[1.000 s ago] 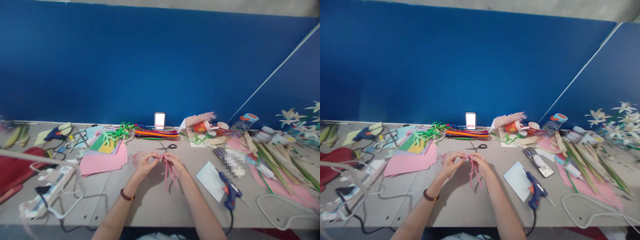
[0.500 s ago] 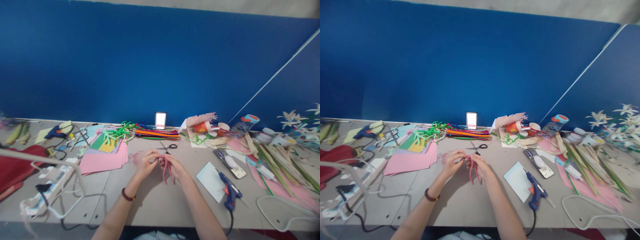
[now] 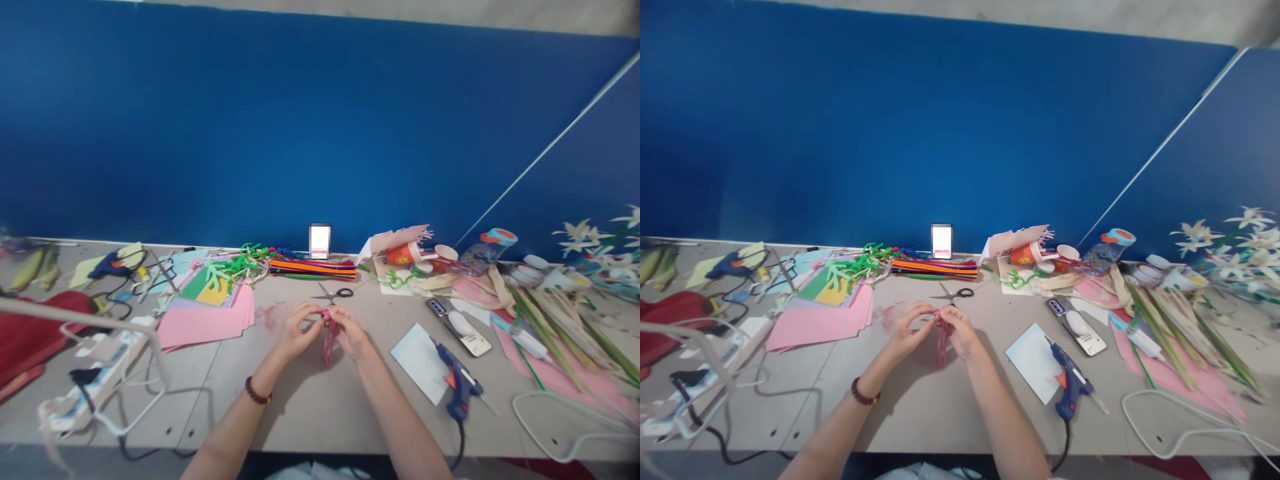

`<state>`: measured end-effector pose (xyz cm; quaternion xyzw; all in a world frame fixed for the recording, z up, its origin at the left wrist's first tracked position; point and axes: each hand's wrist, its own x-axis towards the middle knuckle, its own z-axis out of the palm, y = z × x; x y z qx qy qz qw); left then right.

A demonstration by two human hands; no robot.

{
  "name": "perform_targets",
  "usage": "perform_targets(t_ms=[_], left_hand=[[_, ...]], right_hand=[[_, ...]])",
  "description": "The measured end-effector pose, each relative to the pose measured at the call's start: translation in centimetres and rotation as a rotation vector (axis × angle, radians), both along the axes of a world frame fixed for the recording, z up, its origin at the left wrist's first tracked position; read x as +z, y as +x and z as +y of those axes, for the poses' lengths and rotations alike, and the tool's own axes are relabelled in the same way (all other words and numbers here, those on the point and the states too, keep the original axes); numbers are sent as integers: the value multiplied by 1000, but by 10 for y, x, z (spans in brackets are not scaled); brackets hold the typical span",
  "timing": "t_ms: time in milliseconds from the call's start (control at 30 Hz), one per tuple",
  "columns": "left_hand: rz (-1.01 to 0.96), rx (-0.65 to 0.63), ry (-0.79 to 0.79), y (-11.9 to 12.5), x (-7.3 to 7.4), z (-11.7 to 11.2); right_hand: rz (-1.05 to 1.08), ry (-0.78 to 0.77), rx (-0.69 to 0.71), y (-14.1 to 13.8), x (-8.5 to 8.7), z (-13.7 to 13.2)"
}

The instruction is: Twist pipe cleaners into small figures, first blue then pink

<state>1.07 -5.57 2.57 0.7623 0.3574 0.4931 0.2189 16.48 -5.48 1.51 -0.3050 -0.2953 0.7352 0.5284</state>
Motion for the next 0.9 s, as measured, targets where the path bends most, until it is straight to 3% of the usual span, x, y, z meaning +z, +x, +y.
perform_targets(t_ms=[133,267,600,900], left_hand=[[58,96,27,2,-1,-3],[129,145,174,3,-7,-2],[265,247,337,3,-9,-1],[423,262,477,-13,-17,7]], right_hand=[[15,-51,-53,1,1,1],[-4,-99,-35,0,4,-1],[-5,79,-29,-6,5,-2],[92,-34,71,-3,15,-7]])
